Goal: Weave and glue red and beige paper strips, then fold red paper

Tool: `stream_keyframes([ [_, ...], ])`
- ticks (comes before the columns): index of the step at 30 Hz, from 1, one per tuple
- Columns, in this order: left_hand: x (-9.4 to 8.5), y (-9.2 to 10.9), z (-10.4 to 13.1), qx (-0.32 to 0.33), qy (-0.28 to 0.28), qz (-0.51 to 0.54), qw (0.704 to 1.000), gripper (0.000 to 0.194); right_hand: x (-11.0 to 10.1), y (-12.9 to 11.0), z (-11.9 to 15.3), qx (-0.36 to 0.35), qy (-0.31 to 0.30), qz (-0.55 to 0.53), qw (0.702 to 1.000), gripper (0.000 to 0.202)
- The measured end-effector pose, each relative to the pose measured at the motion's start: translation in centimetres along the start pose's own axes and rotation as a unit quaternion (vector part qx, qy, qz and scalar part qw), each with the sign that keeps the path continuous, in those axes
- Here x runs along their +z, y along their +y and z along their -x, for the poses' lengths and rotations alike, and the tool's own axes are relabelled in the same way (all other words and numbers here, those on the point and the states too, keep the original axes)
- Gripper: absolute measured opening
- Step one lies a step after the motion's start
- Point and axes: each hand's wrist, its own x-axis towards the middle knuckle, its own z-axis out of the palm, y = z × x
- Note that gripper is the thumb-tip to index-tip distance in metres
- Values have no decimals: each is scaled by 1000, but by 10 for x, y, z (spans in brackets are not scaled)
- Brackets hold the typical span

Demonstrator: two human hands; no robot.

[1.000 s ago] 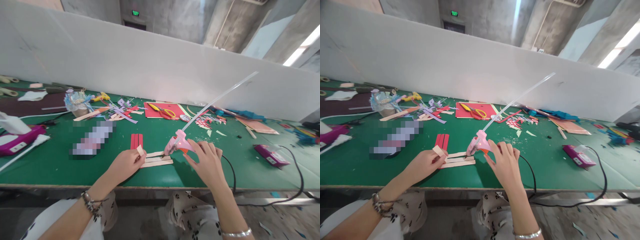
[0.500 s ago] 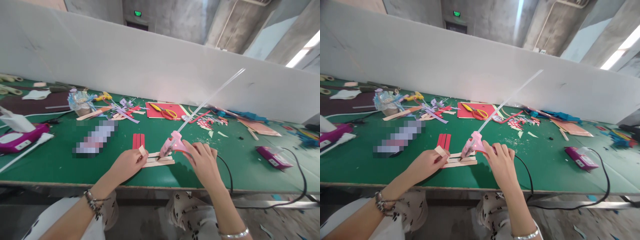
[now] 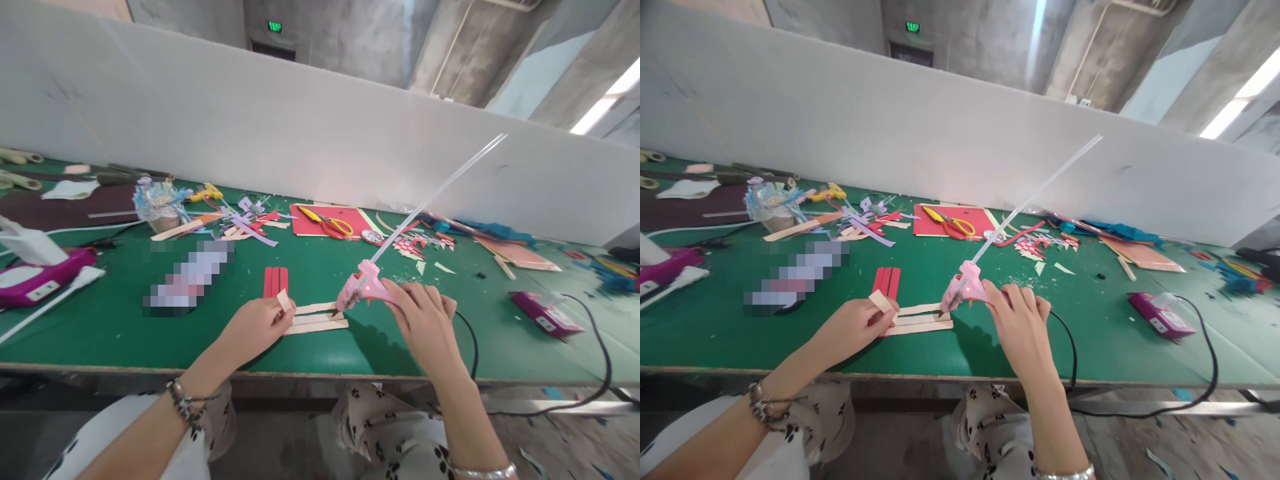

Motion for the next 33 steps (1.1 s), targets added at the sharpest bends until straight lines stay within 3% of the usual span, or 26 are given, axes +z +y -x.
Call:
stream_keyframes([
  [11, 2, -4, 1, 0, -8, 4, 1000, 37, -4, 12, 1, -2, 15, 8, 1000, 23],
  [23, 0, 0, 0, -12, -8, 1, 1000, 39, 0, -2, -2, -20, -12, -20, 1000, 28],
  [33, 3, -4, 1, 4, -3, 0, 1000, 39, -1, 13, 2, 0, -7, -8, 1000, 27],
])
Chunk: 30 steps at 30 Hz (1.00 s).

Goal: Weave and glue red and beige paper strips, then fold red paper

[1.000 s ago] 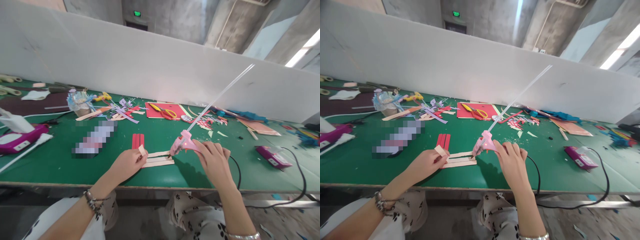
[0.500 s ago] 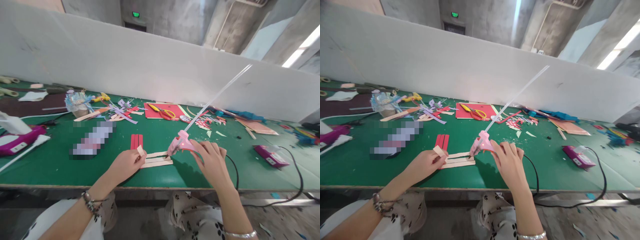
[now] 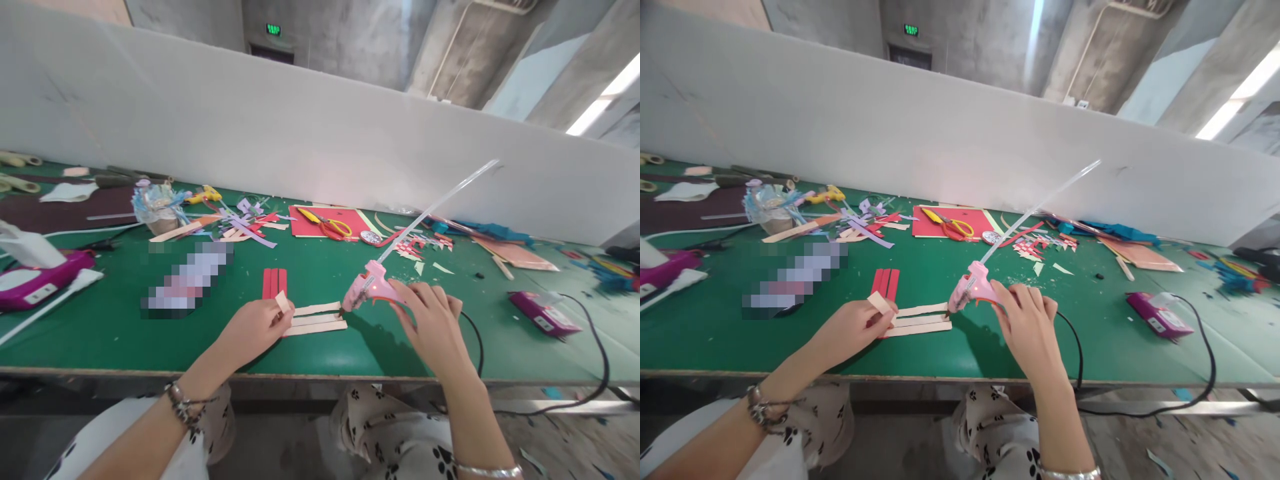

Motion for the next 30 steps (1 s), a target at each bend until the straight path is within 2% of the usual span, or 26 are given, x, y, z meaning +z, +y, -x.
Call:
stream_keyframes([
  [9, -1, 4, 0, -14, -6, -9, 1000, 36, 1, -20, -5, -13, -4, -12, 1000, 27],
  [19, -2, 2, -1, -9, -12, 3, 1000, 36, 1, -1, 0, 3, -3, 6, 1000, 25],
  [27, -2, 7, -2, -22, -4, -8, 1000, 36, 0, -34, -10, -6, 0, -7, 1000, 26],
  [30, -2, 7, -2, -24, -4, -12, 1000, 36, -1, -38, -12, -8, -4, -14, 1000, 26],
])
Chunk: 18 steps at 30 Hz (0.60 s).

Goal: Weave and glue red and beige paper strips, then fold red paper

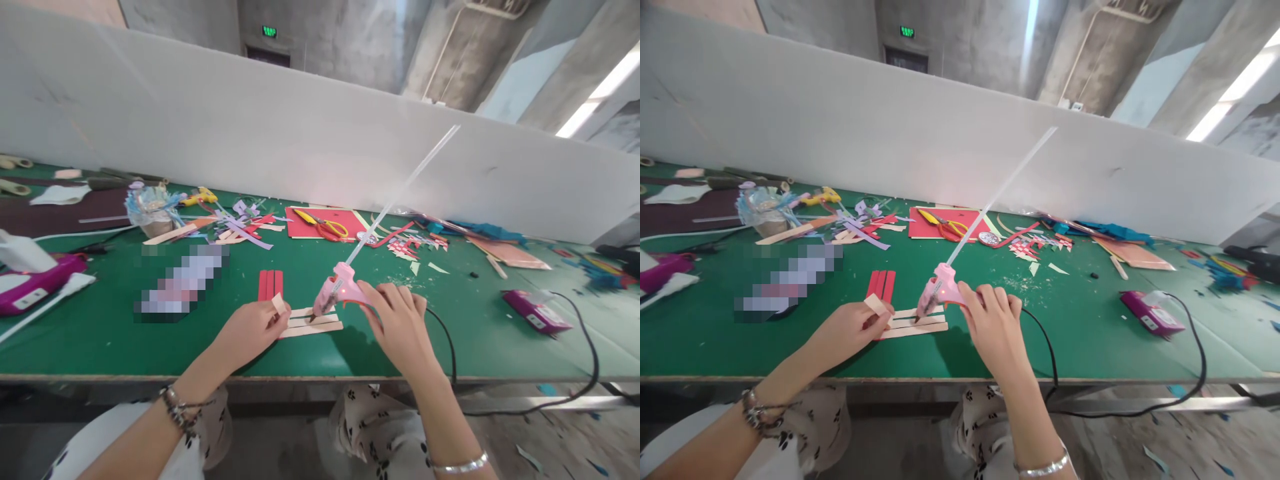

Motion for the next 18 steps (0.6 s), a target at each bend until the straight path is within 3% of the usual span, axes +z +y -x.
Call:
stream_keyframes([
  [8, 2, -6, 1, 24, 4, 8, 1000, 34, 2, 32, 10, 15, -11, 12, 1000, 27],
  [18, 1, -5, 2, 30, 15, 17, 999, 38, 5, 47, 14, 29, -4, -9, 1000, 29],
])
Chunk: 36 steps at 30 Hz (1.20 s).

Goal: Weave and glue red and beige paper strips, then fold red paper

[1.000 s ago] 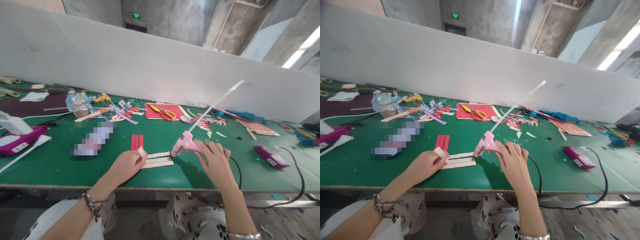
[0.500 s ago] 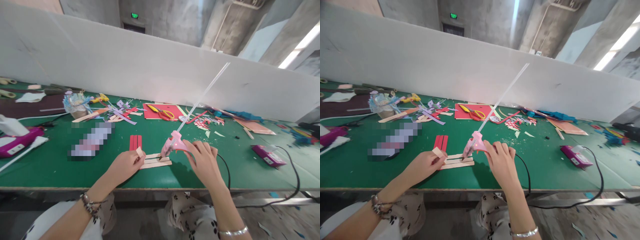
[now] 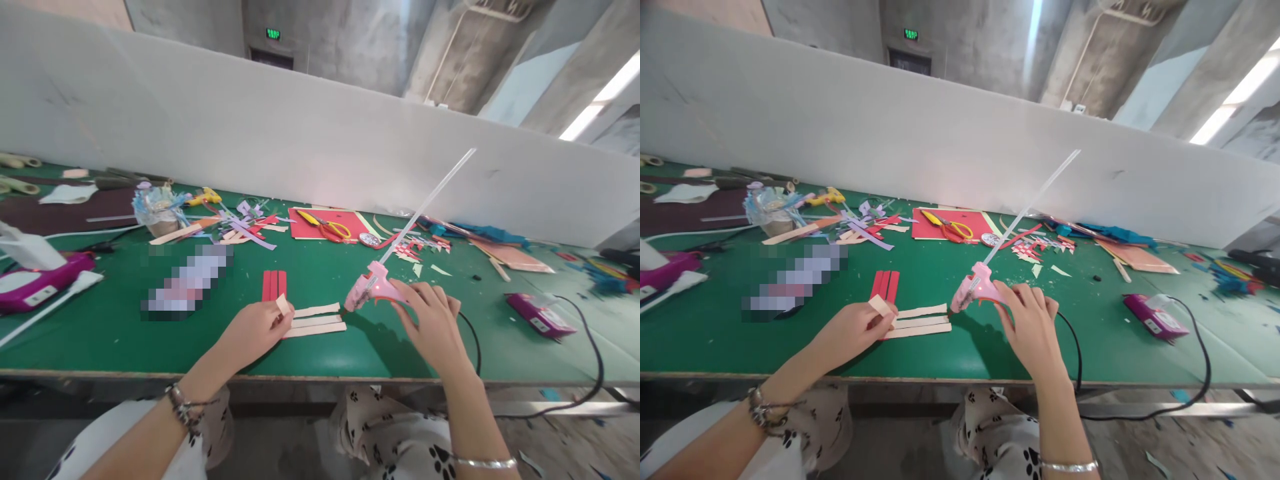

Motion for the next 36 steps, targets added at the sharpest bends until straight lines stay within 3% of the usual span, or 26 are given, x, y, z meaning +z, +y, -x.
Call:
stream_keyframes([
  [6, 0, 0, 0, 3, 4, -4, 1000, 39, 15, 29, 11, 113, 39, 21, 993, 38],
  [11, -1, 1, 0, 13, -2, 0, 1000, 38, 40, 45, 24, 197, 4, 86, 977, 43],
  [13, -2, 2, 0, 15, -1, 3, 1000, 38, 48, 50, 30, 203, -10, 97, 974, 42],
  [16, -1, 2, 0, 11, 6, 3, 1000, 37, 49, 48, 32, 166, 38, 115, 979, 37],
  [18, 0, 2, 0, 7, 4, -4, 1000, 35, 40, 34, 24, 141, 92, 120, 978, 33],
  [20, 0, 3, 0, 1, -4, -18, 1000, 35, 29, 7, 10, 140, 98, 83, 982, 34],
  [23, 0, 5, -1, -11, -9, -46, 999, 39, 15, -52, -13, 126, 16, -104, 986, 34],
  [26, 0, 4, -1, -6, -1, -64, 998, 39, 9, -109, -30, 120, -73, -268, 953, 39],
  [28, 2, 1, -1, 14, -2, -63, 998, 29, 9, -134, -37, 115, -102, -316, 936, 46],
  [31, 5, -4, -1, 37, -5, -49, 998, 17, 12, -152, -44, 117, -108, -355, 921, 43],
  [36, 5, -7, 3, 19, -4, -25, 1000, 9, 16, -146, -48, 134, -113, -407, 897, 14],
])
